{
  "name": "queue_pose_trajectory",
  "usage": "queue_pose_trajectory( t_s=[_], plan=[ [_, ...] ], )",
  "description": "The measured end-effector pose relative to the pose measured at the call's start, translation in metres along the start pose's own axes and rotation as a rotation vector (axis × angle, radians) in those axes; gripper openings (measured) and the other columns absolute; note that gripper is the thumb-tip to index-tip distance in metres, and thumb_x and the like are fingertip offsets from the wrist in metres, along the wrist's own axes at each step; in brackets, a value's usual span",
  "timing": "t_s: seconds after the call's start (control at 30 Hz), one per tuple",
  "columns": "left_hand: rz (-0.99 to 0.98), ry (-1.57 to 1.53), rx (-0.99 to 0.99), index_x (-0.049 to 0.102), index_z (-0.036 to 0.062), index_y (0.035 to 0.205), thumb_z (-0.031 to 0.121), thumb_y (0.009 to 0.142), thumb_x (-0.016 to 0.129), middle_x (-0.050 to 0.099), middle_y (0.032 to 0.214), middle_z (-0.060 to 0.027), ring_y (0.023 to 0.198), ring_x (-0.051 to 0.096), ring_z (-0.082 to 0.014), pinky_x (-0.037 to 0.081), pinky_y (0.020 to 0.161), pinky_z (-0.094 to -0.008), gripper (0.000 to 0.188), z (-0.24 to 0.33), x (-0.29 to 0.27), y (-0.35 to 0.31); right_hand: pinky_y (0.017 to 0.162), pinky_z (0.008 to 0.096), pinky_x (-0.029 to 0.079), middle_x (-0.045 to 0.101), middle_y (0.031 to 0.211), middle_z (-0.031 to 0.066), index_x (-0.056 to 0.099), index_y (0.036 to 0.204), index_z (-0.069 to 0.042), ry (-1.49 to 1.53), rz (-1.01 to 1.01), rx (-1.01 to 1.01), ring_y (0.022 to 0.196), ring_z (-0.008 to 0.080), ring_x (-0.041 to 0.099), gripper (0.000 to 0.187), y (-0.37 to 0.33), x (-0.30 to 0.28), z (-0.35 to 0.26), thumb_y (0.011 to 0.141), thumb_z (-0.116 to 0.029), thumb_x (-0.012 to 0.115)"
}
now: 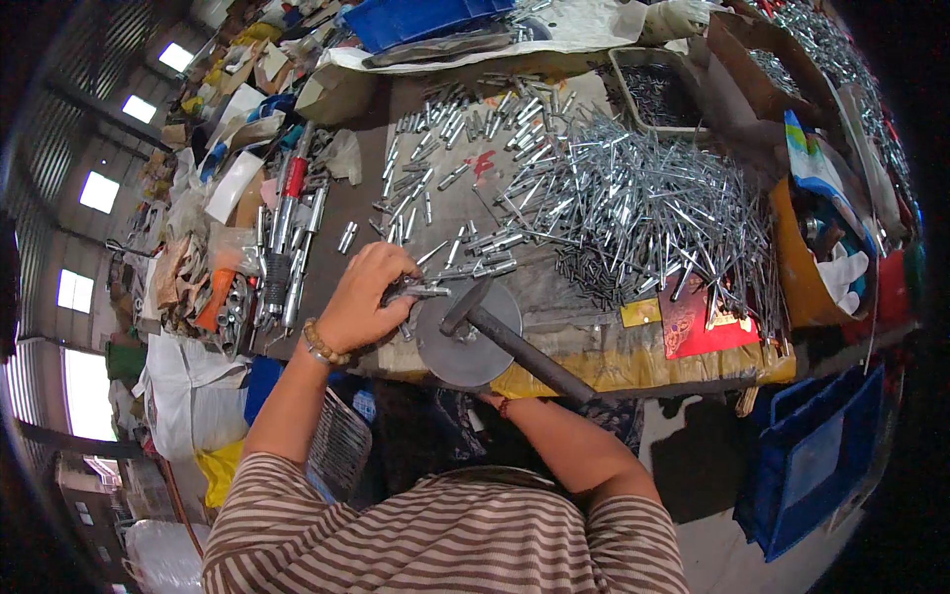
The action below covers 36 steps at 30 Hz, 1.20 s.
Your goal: Assembling small metal components using a hammer and a workbench jig.
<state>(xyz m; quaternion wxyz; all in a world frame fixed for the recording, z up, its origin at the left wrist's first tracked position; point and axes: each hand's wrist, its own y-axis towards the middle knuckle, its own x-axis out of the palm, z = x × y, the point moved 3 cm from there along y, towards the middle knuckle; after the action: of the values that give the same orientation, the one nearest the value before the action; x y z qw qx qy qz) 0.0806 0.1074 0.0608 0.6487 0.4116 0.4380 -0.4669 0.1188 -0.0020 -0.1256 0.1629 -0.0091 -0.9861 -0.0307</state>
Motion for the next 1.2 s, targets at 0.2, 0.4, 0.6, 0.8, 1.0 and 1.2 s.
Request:
queue_pose_trajectory(
  t_s=[0.2, 0.4, 0.6, 0.8, 1.0, 1.2],
  plan=[
    [0.101, -0.175, 0.095, 0.063, 0.0076, 0.117, 0.027, 0.081, 0.075, 0.061, 0.117, -0.0154, 0.116, 0.057, -0.0375, 0.043, 0.104, -0.0436, 0.042, 0.044, 0.007, 0.056, 0.123, 0.0434, 0.034, 0.038, 0.160, 0.0163, 0.027, 0.160, -0.011, -0.141, 0.035, 0.012, 0.147, 0.0308, 0.041, 0.061, -0.004, -0.007, 0.004, 0.107, -0.030, 0.051],
    [-0.061, -0.104, 0.154, 0.067, 0.0110, 0.105, 0.026, 0.080, 0.073, 0.060, 0.106, -0.0100, 0.107, 0.060, -0.0318, 0.046, 0.094, -0.0443, 0.030, 0.044, 0.035, 0.096, 0.121, 0.0436, 0.035, 0.040, 0.158, 0.0168, 0.030, 0.158, -0.010, -0.284, 0.042, 0.032, 0.145, 0.0316, 0.043, 0.060, -0.010, -0.005, 0.010, 0.106, -0.030, 0.053],
    [-0.185, -0.045, 0.170, 0.066, 0.0107, 0.096, 0.025, 0.079, 0.070, 0.058, 0.095, -0.0086, 0.098, 0.059, -0.0309, 0.045, 0.087, -0.0442, 0.023, 0.012, 0.021, 0.084, 0.120, 0.0438, 0.037, 0.042, 0.157, 0.0173, 0.033, 0.156, -0.010, -0.414, 0.056, 0.042, 0.144, 0.0324, 0.044, 0.059, -0.013, 0.001, 0.013, 0.105, -0.029, 0.054],
    [-0.204, -0.048, 0.097, 0.066, 0.0105, 0.093, 0.026, 0.080, 0.069, 0.058, 0.091, -0.0088, 0.097, 0.058, -0.0310, 0.045, 0.087, -0.0437, 0.020, 0.004, 0.002, 0.056, 0.118, 0.0441, 0.039, 0.045, 0.155, 0.0177, 0.036, 0.154, -0.009, -0.548, 0.051, 0.044, 0.142, 0.0332, 0.046, 0.058, -0.015, 0.004, 0.014, 0.104, -0.028, 0.056],
    [-0.343, 0.014, 0.093, 0.068, 0.0095, 0.091, 0.025, 0.082, 0.071, 0.058, 0.091, -0.0096, 0.094, 0.057, -0.0313, 0.045, 0.086, -0.0425, 0.019, 0.003, -0.017, 0.037, 0.117, 0.0443, 0.040, 0.047, 0.153, 0.0182, 0.039, 0.153, -0.009, -0.686, 0.072, 0.049, 0.140, 0.0340, 0.048, 0.057, -0.014, 0.002, 0.016, 0.103, -0.028, 0.058],
    [-0.110, -0.016, 0.040, 0.068, 0.0061, 0.097, 0.021, 0.086, 0.072, 0.061, 0.094, -0.0115, 0.095, 0.062, -0.0330, 0.050, 0.082, -0.0433, 0.019, 0.015, 0.000, 0.058, 0.116, 0.0446, 0.042, 0.049, 0.151, 0.0187, 0.042, 0.151, -0.008, -0.835, 0.085, 0.056, 0.139, 0.0348, 0.050, 0.056, -0.023, 0.004, 0.020, 0.101, -0.027, 0.060]
  ],
)
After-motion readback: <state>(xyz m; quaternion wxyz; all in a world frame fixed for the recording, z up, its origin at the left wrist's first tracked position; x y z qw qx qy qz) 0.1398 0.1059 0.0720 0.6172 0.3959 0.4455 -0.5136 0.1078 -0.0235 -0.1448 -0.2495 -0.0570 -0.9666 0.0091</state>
